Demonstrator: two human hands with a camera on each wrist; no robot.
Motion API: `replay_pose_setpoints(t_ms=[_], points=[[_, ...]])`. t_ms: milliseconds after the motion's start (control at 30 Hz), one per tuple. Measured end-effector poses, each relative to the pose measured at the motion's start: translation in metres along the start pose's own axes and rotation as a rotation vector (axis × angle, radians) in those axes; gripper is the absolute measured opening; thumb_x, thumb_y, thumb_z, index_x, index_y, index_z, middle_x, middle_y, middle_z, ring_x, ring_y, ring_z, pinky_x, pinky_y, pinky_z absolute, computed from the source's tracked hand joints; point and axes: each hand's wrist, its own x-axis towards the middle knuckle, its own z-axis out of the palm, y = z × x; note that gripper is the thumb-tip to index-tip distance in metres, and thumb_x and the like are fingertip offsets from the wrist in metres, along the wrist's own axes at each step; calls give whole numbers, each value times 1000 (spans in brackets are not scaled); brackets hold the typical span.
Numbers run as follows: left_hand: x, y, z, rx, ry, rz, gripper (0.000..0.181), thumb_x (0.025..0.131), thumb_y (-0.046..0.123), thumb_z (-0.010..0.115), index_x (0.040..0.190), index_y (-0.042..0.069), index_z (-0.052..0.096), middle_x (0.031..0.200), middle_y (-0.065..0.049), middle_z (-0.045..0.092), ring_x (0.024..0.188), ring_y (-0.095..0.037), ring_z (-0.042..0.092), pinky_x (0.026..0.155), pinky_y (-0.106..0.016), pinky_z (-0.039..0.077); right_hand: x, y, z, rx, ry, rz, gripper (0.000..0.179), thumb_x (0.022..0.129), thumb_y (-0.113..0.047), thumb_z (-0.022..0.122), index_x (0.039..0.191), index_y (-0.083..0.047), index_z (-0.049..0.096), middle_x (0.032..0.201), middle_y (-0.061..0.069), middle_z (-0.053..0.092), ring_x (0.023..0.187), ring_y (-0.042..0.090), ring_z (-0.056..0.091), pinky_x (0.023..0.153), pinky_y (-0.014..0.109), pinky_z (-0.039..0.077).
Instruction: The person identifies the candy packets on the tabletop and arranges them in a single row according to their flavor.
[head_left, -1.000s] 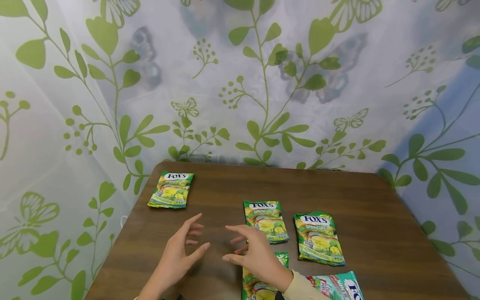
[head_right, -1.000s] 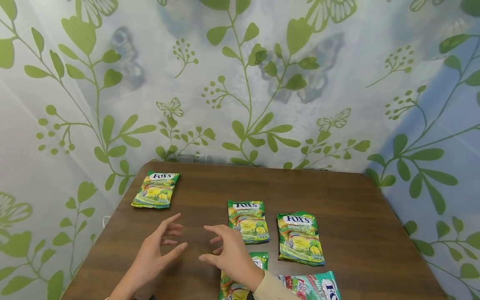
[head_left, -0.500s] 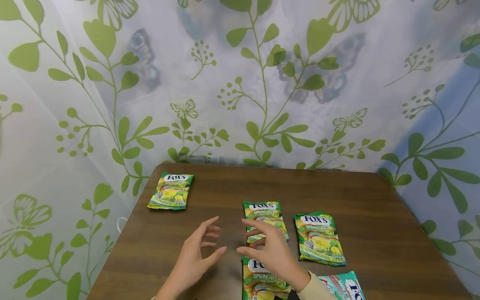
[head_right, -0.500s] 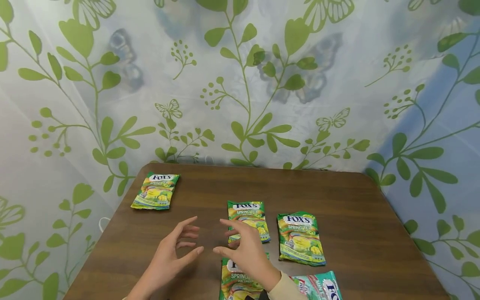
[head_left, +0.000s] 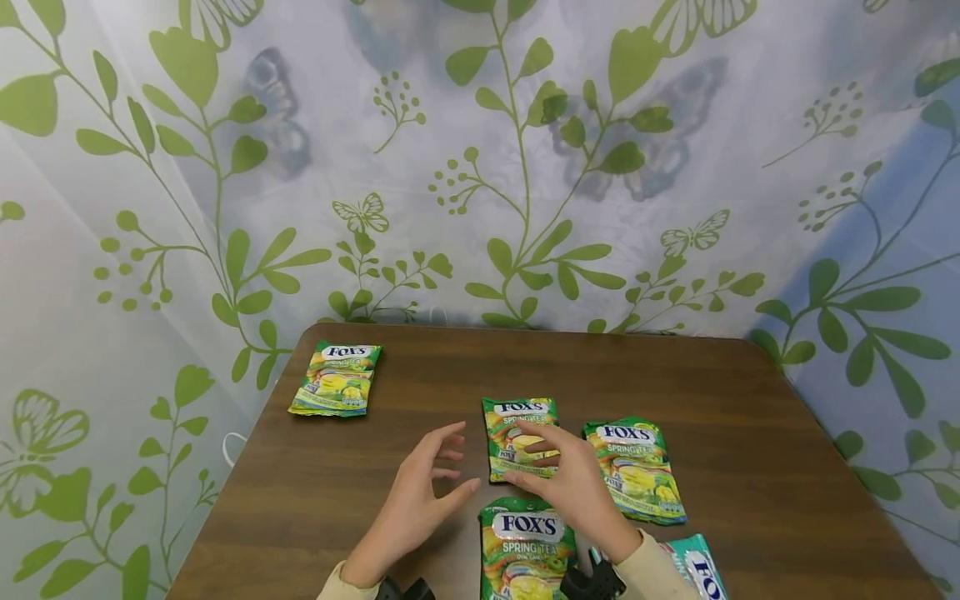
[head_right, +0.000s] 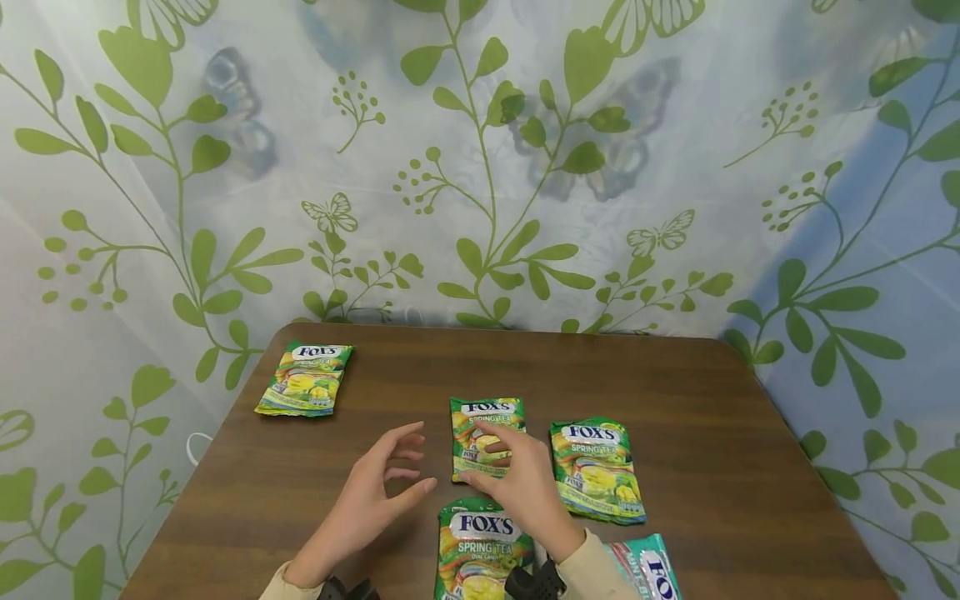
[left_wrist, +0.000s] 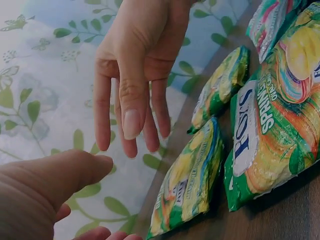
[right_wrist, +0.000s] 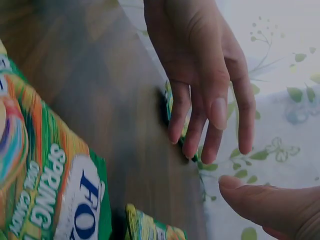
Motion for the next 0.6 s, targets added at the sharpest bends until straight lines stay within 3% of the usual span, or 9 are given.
replay_pose_setpoints(t_ms=[300, 600], points=[[13, -3, 11, 49, -87, 17, 69, 88, 21, 79, 146, 23, 43, 132, -3, 50, 112, -30, 58, 85, -38, 56, 13, 27, -12, -159, 84, -8, 70, 74, -22, 90, 137, -17, 62, 129, 9, 63, 97, 26, 69, 78, 44, 57], [25, -16, 23, 55, -157, -28, 68, 90, 23, 78, 147, 13, 42, 129, -17, 48, 113, -33, 56, 86, -41, 55, 23, 48, -18, -196, 68, 44, 71, 76, -19, 89, 139, -10, 59, 130, 15, 60, 95, 28, 67, 74, 39, 56]])
